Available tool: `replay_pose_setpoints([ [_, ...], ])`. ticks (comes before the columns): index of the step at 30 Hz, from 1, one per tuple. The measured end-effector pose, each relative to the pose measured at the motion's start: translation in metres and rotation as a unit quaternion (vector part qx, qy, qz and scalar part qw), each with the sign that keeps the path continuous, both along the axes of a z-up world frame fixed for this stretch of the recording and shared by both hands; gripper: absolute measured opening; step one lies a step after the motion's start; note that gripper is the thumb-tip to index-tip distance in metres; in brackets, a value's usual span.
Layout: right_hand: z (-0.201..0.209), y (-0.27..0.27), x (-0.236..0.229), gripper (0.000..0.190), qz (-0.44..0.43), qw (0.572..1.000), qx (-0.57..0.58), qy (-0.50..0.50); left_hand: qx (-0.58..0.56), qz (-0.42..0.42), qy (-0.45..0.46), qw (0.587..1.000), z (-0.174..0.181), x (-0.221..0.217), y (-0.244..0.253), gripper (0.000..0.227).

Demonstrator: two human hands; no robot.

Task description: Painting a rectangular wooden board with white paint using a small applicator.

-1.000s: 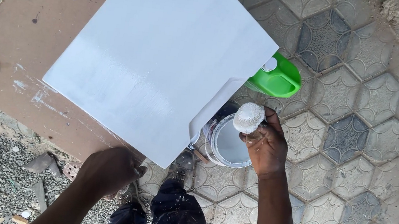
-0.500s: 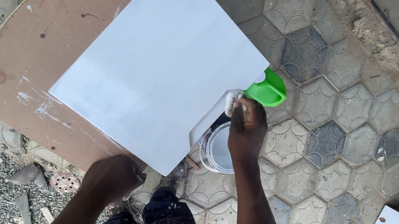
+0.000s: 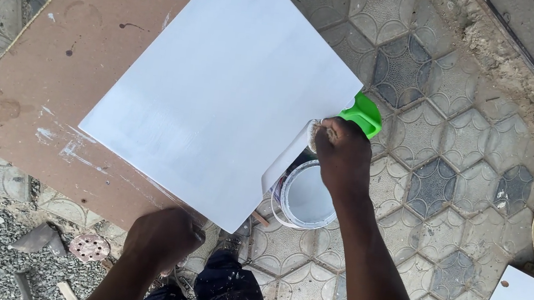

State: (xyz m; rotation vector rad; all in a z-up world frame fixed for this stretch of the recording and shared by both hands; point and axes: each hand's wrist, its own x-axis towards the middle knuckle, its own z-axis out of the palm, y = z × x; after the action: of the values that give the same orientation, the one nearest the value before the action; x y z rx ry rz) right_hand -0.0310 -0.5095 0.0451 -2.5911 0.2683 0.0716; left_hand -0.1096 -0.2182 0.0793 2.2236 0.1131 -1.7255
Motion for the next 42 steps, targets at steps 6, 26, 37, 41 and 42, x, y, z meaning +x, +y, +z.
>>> replay_pose_setpoints([
  [6, 0.004, 0.034, -0.075, 0.025, 0.285, 0.958, -0.022, -0.006, -0.016, -0.001, -0.018, 1.0, -0.015, -0.01, 0.003, 0.039],
  [26, 0.007, -0.018, -0.01, 0.019, -0.067, 0.993, 0.051, -0.088, 0.011, -0.004, -0.018, 1.0, 0.0, -0.005, -0.009, 0.033],
  [37, 0.007, 0.012, -0.062, 0.018, 0.207, 0.978, 0.03, 0.027, 0.019, 0.009, -0.046, 0.999, -0.006, -0.015, -0.017, 0.032],
  [41, 0.006, 0.005, -0.047, 0.012, 0.187, 0.964, -0.055, -0.181, 0.023, 0.02, -0.038, 0.999, 0.0, -0.011, -0.021, 0.033],
  [42, 0.002, 0.001, -0.041, 0.011, 0.185, 0.961, -0.072, -0.192, 0.023, 0.019, -0.031, 0.999, 0.004, -0.011, -0.023, 0.034],
])
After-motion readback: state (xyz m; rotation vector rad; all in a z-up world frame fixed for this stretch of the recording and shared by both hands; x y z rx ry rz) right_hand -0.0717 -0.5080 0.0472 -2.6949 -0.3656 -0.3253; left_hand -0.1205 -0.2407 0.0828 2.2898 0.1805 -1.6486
